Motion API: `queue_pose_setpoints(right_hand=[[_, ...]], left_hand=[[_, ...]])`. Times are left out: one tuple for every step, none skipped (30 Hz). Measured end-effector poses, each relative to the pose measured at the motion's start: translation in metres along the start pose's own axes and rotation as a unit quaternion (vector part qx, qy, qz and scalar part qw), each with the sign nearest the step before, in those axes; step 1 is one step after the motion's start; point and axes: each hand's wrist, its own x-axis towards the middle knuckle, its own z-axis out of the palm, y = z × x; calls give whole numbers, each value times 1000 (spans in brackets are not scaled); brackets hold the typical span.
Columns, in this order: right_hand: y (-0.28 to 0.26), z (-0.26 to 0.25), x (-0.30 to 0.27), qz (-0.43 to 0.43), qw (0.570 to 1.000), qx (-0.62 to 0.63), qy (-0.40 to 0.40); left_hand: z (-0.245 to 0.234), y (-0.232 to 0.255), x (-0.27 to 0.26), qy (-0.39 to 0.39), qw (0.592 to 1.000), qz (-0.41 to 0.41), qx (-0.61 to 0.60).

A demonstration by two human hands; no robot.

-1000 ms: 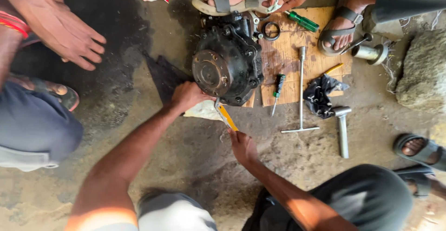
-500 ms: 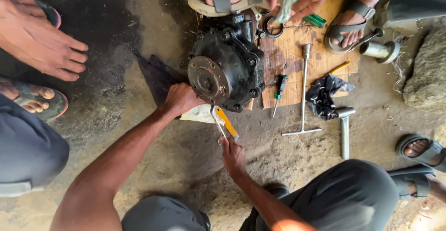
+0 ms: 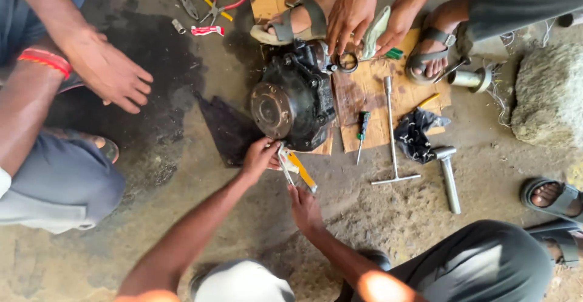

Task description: A group of workers collaborates to disassemble and repair a mechanical steering box component on a service bay floor.

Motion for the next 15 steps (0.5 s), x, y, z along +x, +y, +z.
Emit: queue_pose_setpoints(right_hand=[[1,-4,-1,-17,999,-43,-8],[3,-8,-1,-33,996,-85,-16],[7,-18,6,-33,996,-86,-16],[10,-27,13,-80,982,-161,-50],[15,-39,19,-125,960,-236,-84],[10,-47,28,-124,959,-239,-85],[5,-57,41,-157,927,-311,-135],[0,-67,54,-189,886,-381,-184],[8,-68,65,-190,885,-382,-185],[15,-69,78,-217,869,-398,-198],[24,-70,89,-242,851,-414,-212],[27,-70,91,-243,851,-414,-214],[30,-71,94,-243,860,-396,-213],[34,-73,97,-243,868,-377,-211],[29,-69,88,-244,868,-376,-212]], left_hand=[[7,-6,-6,20,997,-7,-80],[14,-12,-10,40,986,-13,-159],[18,-13,-11,39,986,-13,-160],[22,-14,-11,63,985,-3,-160],[29,-16,-12,86,983,6,-163],[29,-17,-10,85,983,5,-165],[31,-17,-4,97,983,13,-157],[32,-16,3,110,983,21,-148],[30,-15,4,111,982,21,-149],[28,-15,6,116,983,23,-144],[26,-15,7,121,983,23,-138],[24,-13,3,122,982,22,-139],[23,-10,1,116,983,11,-141],[23,-6,-1,110,984,-1,-143],[19,-8,-3,111,983,-2,-143]])
